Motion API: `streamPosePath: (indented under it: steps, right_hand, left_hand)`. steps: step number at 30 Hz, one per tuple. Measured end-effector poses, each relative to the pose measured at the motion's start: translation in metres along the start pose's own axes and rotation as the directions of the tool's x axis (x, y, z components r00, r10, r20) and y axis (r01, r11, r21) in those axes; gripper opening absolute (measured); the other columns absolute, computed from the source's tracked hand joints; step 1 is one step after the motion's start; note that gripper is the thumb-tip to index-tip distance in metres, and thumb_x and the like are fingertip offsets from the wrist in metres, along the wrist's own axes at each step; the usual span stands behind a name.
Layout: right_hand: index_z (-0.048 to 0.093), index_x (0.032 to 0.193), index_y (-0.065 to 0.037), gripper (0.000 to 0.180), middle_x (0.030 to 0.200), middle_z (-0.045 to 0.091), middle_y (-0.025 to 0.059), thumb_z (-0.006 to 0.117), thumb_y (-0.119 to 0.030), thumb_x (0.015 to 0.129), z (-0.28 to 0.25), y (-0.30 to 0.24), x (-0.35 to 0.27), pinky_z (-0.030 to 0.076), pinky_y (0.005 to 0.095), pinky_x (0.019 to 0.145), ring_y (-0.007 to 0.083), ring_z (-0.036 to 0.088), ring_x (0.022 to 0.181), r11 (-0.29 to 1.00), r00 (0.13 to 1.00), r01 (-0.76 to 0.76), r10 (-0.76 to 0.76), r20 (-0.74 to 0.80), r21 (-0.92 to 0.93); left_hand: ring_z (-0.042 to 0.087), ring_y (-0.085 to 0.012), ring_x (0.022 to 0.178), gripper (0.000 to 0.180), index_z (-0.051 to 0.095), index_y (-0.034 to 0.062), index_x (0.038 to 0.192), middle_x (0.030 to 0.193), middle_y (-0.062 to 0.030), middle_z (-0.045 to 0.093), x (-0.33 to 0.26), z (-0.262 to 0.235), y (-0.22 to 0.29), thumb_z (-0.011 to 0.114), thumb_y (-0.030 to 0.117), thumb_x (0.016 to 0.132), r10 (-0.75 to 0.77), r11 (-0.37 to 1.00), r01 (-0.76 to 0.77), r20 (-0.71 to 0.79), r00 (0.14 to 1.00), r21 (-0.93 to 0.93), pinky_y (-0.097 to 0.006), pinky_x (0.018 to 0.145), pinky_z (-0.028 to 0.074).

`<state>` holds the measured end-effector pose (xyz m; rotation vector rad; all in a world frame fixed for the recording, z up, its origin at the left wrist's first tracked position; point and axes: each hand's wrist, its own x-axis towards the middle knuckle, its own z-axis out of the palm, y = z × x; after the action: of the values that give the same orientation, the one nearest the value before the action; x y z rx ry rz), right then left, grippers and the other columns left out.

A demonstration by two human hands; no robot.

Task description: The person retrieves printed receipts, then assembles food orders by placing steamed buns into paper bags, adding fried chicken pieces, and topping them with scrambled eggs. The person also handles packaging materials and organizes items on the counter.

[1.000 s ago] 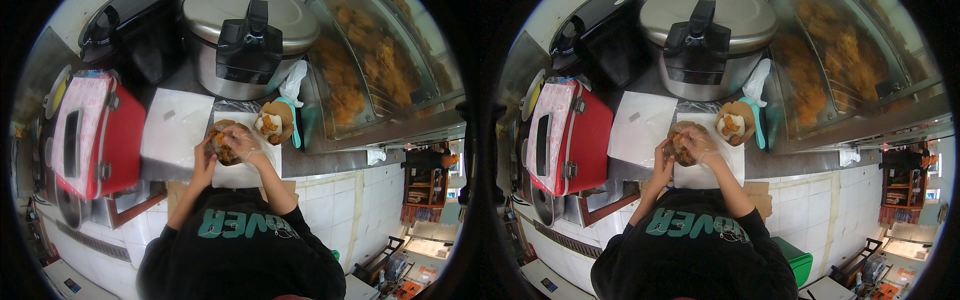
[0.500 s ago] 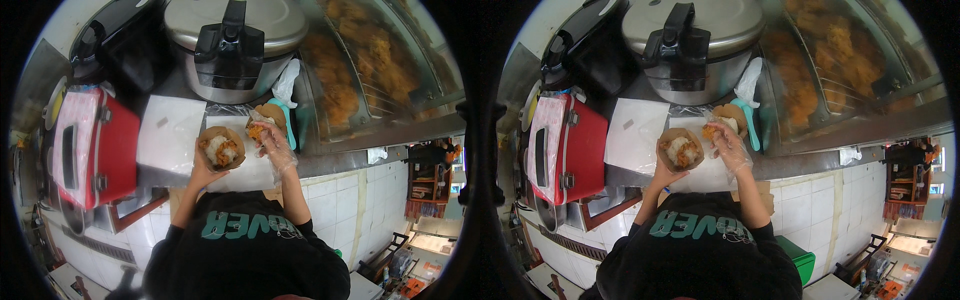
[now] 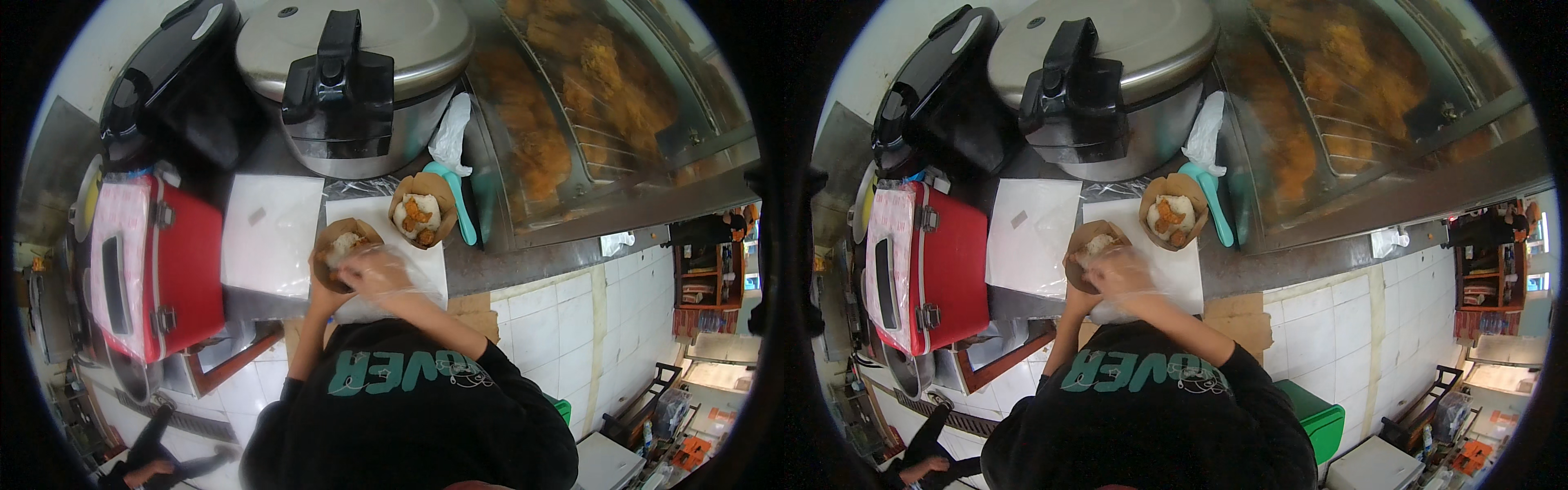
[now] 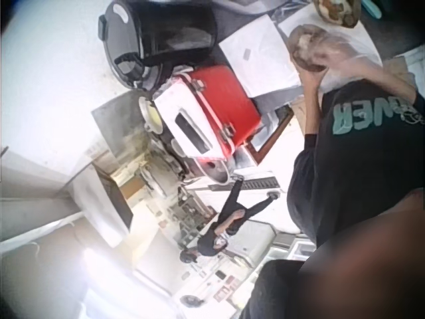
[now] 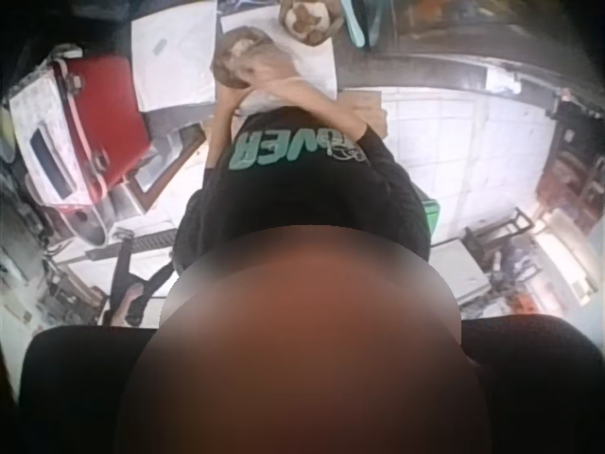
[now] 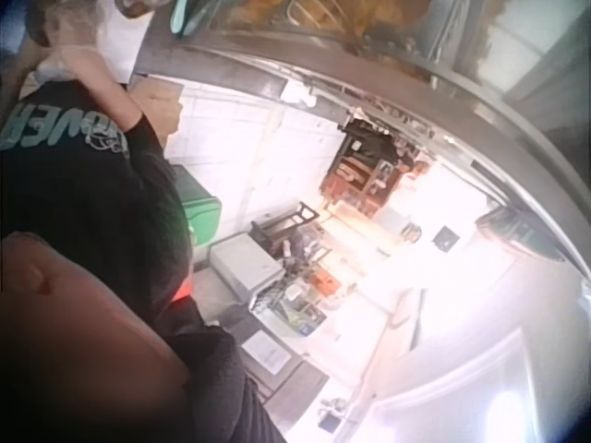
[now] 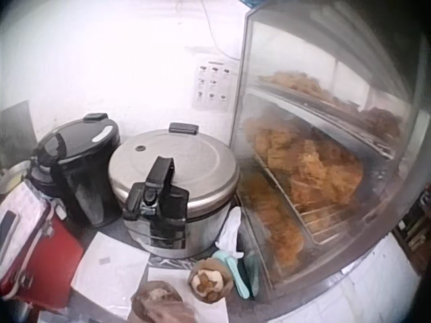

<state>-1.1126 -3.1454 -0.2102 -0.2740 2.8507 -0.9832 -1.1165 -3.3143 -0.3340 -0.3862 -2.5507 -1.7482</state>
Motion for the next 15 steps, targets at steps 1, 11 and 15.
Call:
streamPosePath:
  steps: [1,11,15]
  right_hand:
    - [0.07,0.097,-0.012,0.02,0.094,0.07,0.0117,0.063,-0.028,0.088,-0.012,0.006,-0.005,0.05,0.0464,0.078,0.031,0.066,0.089,0.996,0.994,-0.074,0.079,-0.08,0.056]
    - [0.066,0.111,-0.003,0.034,0.109,0.066,0.0195,0.069,-0.018,0.082,-0.058,0.1,0.053,0.052,0.0412,0.089,0.0328,0.064,0.103,0.817,0.941,-0.329,0.324,-0.096,-0.474]
    - [0.066,0.115,-0.002,0.041,0.111,0.067,0.0202,0.074,-0.016,0.077,-0.087,0.125,0.049,0.053,0.0384,0.084,0.0315,0.065,0.103,0.927,0.941,-0.328,0.337,0.017,-0.182]
  left_hand:
    - [0.045,-0.0315,0.128,0.119,0.025,0.0008,0.143,0.136,-0.0175,0.04,-0.001,0.001,0.002,0.095,0.029,0.05,-0.028,0.998,0.027,-0.015,1.0,-0.051,-0.042,0.106,0.041]
    - [0.044,-0.031,0.129,0.117,0.023,0.001,0.143,0.137,-0.0175,0.038,0.003,0.002,0.006,0.093,0.021,0.051,-0.039,0.995,0.038,-0.013,0.999,-0.091,-0.042,0.106,0.042]
    - [0.045,-0.031,0.129,0.117,0.024,0.0009,0.143,0.137,-0.018,0.039,0.002,0.001,0.008,0.092,0.021,0.051,-0.001,0.997,-0.001,-0.028,1.0,-0.078,-0.042,0.106,0.042]
